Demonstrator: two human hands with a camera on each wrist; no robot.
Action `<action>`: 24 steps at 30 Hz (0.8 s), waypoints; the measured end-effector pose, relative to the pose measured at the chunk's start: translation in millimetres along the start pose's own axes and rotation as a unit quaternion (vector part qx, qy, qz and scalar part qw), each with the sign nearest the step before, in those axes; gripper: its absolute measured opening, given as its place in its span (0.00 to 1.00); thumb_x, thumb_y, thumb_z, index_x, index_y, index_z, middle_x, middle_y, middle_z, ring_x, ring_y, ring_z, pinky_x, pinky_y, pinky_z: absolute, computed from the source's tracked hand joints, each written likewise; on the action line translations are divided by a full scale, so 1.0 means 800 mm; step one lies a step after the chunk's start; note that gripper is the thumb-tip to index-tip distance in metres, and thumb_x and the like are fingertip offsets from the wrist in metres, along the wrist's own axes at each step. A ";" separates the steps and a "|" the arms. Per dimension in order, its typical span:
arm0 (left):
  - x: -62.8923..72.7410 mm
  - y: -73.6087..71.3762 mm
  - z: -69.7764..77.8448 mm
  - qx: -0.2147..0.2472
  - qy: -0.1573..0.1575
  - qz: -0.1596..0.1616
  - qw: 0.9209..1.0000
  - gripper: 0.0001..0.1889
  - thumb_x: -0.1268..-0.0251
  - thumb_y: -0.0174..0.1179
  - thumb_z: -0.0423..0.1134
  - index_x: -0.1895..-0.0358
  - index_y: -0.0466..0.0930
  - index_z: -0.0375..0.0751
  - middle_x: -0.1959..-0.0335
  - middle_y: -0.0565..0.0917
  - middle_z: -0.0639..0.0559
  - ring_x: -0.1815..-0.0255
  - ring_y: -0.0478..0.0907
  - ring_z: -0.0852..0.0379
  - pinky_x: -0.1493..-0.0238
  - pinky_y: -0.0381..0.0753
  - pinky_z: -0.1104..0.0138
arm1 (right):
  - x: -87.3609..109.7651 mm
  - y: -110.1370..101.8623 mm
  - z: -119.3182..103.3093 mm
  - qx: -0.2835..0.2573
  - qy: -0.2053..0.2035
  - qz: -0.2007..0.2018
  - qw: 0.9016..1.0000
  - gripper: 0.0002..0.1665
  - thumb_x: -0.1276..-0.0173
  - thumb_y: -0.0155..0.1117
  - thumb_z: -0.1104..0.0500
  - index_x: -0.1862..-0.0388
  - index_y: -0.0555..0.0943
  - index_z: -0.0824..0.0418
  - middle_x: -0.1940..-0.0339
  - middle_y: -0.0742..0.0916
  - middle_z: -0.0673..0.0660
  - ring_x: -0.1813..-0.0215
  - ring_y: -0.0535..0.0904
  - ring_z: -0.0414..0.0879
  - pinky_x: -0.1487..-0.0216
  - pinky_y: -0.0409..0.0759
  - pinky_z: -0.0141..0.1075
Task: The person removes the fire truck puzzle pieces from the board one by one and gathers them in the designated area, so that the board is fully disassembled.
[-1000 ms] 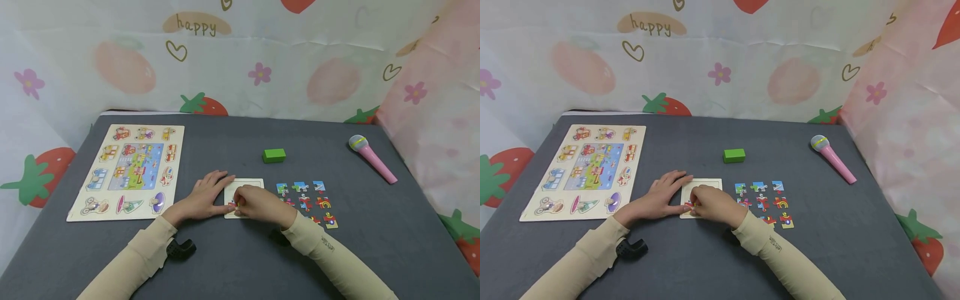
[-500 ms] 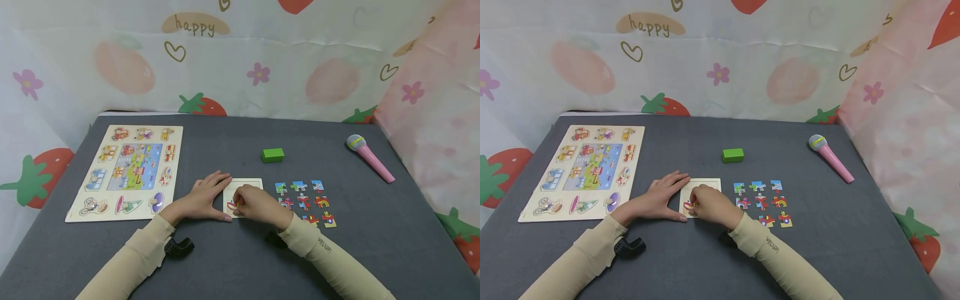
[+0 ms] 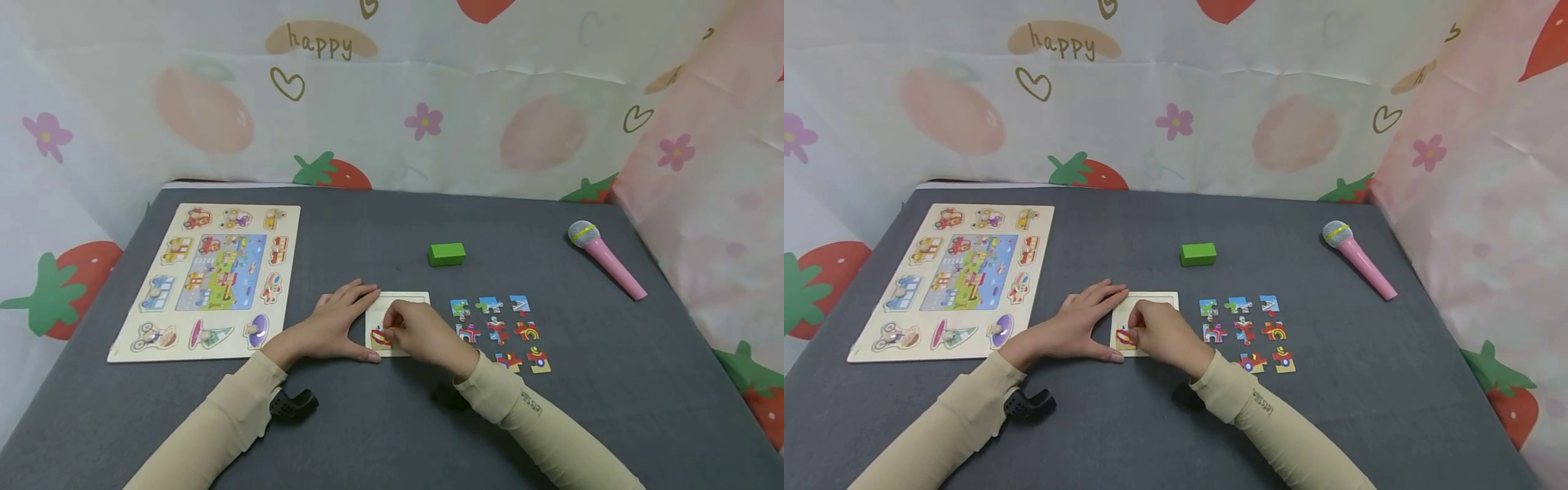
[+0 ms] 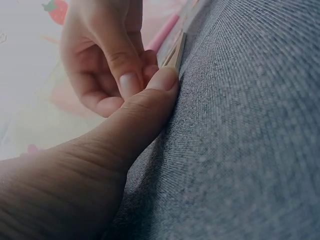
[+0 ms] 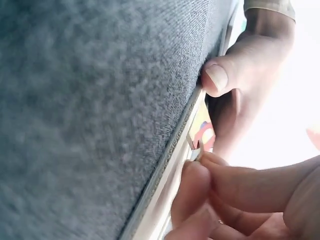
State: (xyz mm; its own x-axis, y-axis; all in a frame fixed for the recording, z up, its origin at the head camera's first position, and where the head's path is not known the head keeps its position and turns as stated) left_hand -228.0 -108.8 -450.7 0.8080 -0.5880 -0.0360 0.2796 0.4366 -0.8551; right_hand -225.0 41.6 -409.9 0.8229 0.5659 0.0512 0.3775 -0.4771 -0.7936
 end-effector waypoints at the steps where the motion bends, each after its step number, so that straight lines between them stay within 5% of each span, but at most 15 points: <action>1: 0.000 0.000 0.000 -0.001 0.000 0.000 1.000 0.56 0.54 0.68 0.66 0.24 0.52 0.42 0.24 0.55 0.48 0.22 0.43 0.45 0.37 0.54 0.45 | 0.000 -0.002 0.000 -0.003 0.002 0.000 1.000 0.03 0.38 0.66 0.66 0.69 0.79 0.60 0.74 0.82 0.50 0.72 0.74 0.39 0.68 0.72 0.31; 12: 0.000 0.002 0.002 -0.008 -0.002 -0.021 1.000 0.56 0.52 0.66 0.67 0.24 0.49 0.43 0.23 0.52 0.47 0.22 0.40 0.44 0.36 0.53 0.45 | 0.033 -0.050 0.048 -0.056 0.099 0.007 0.994 0.03 0.36 0.66 0.63 0.67 0.80 0.58 0.70 0.84 0.51 0.72 0.77 0.42 0.70 0.75 0.35; 24: 0.001 0.000 0.002 -0.010 -0.006 -0.026 1.000 0.56 0.51 0.65 0.68 0.23 0.48 0.44 0.23 0.50 0.48 0.22 0.39 0.44 0.36 0.52 0.45 | 0.103 -0.081 0.095 -0.077 0.121 -0.051 0.988 0.02 0.34 0.63 0.66 0.67 0.78 0.63 0.75 0.81 0.54 0.75 0.74 0.45 0.72 0.73 0.38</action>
State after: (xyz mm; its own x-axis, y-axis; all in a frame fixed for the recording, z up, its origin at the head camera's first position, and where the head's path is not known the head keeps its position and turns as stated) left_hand -227.1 -108.3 -449.9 0.7988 -0.6015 0.0141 0.3110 0.3927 -0.8655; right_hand -213.5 170.2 -400.4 0.8476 0.4482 0.2842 0.5085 -0.5328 -0.6764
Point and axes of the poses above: each hand's wrist, its own x-axis away from the middle knuckle, its own y-axis out of the palm, z = x × y, the point moved 5 cm from there along -x, towards the middle knuckle
